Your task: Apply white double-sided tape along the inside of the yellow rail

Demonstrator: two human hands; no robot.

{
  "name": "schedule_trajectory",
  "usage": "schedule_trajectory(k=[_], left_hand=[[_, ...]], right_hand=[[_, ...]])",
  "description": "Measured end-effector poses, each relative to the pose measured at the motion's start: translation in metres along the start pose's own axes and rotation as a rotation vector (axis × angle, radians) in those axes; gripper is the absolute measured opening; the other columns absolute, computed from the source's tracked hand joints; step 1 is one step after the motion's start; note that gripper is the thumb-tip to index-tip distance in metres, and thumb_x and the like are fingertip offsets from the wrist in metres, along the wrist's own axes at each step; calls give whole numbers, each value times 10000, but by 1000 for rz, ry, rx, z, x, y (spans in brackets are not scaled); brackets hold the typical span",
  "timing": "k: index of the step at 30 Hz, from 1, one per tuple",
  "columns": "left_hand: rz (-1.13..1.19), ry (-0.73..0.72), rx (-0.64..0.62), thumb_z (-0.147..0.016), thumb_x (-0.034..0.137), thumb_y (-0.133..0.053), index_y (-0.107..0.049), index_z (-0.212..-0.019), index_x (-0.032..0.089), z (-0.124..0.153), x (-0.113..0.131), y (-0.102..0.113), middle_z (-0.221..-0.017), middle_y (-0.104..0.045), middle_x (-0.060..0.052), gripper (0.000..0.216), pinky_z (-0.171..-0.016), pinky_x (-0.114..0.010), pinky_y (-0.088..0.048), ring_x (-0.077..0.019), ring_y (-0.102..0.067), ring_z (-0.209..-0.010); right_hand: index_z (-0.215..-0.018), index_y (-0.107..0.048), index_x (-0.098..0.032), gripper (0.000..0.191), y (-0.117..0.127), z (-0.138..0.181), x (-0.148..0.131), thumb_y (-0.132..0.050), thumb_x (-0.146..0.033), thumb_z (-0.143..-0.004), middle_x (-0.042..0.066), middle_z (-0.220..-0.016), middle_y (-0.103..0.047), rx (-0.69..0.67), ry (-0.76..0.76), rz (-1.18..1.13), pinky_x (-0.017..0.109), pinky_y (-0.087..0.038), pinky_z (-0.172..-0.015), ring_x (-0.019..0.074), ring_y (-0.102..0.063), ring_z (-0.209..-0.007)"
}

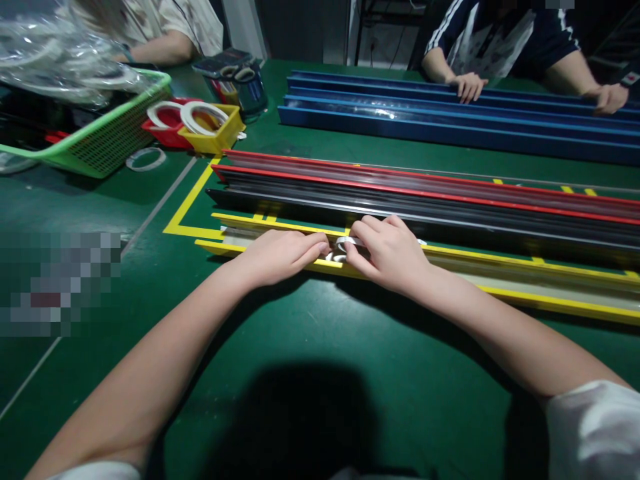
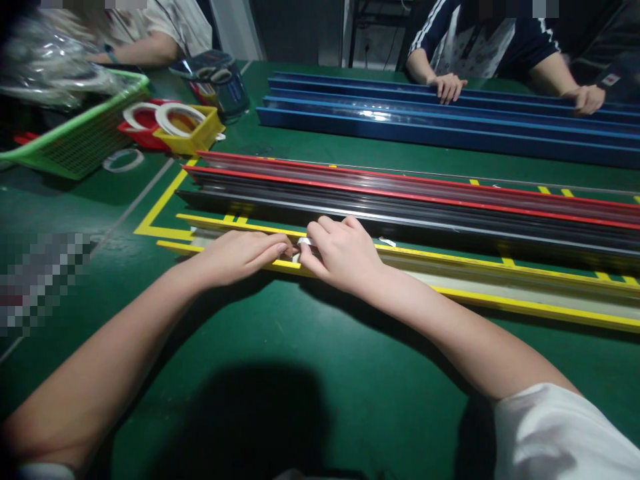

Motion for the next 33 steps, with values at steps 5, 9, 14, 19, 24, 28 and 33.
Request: schedule_trajectory(k=[5, 9, 14, 19, 24, 28, 33], left_hand=[[13, -4, 9, -994, 467, -208, -600, -1080, 266, 0, 1, 2, -980, -721, -22, 449, -749, -269, -451, -208, -666, -881], [18, -9, 12, -993, 471, -210, -603, -1076, 267, 0, 1, 2, -977, -721, -20, 450, -741, -267, -451, -208, -667, -878], [23, -13, 1, -994, 478, -198, -599, -1093, 266, 0, 1, 2, -979, -717, -20, 464, -748, -262, -449, -202, -667, -884], [9, -2, -19, -993, 491, -185, -592, -1104, 285, -2, -3, -1, -992, -713, -12, 470, -726, -274, -435, -214, -670, -895], [2, 3, -28, -989, 507, -176, -591, -1055, 300, -3, -5, -4, -974, -713, 4, 469, -715, -292, -430, -223, -671, -874], [10, 12, -29, -986, 510, -176, -597, -1060, 302, -2, -5, -3, -978, -712, 3, 476, -724, -293, -438, -219, -669, -873], [26, 43, -36, -983, 515, -166, -613, -1078, 301, -2, -6, -3, -1015, -714, -3, 505, -739, -292, -443, -218, -667, -894]], right_hand=[[-852, -597, -160, 275, 0, 0, 0, -409, -333, -951, 44, -806, -627, -6, -3, -2, 333, -294, -738, 163, -534, -712], [-846, -601, -161, 278, 1, 0, -1, -408, -331, -951, 41, -791, -619, 0, 2, 11, 328, -291, -733, 161, -525, -702], [-834, -594, -159, 283, 1, 0, -1, -402, -330, -951, 42, -787, -623, 7, 8, 10, 324, -283, -733, 159, -524, -700], [-808, -578, -161, 280, 0, 1, -1, -406, -333, -948, 45, -775, -636, -5, 2, 10, 323, -272, -725, 156, -521, -677], [-865, -576, -161, 296, -5, -2, 3, -385, -358, -975, 31, -753, -671, -68, -25, -118, 309, -279, -731, 149, -573, -684], [-961, -619, -171, 368, -5, -3, 9, -350, -420, -999, 24, -770, -693, -126, -53, -298, 286, -294, -732, 133, -585, -677], [-906, -634, -185, 400, -3, 3, 21, -410, -512, -959, -9, -723, -645, -173, -150, -564, 235, -288, -604, 99, -516, -613]])
Point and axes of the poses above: each hand's wrist, its own z-axis away from the middle knuckle, its own y-axis out of the back of the hand, x = y × z, the point moved 8 cm from there along -z, towards the middle knuckle
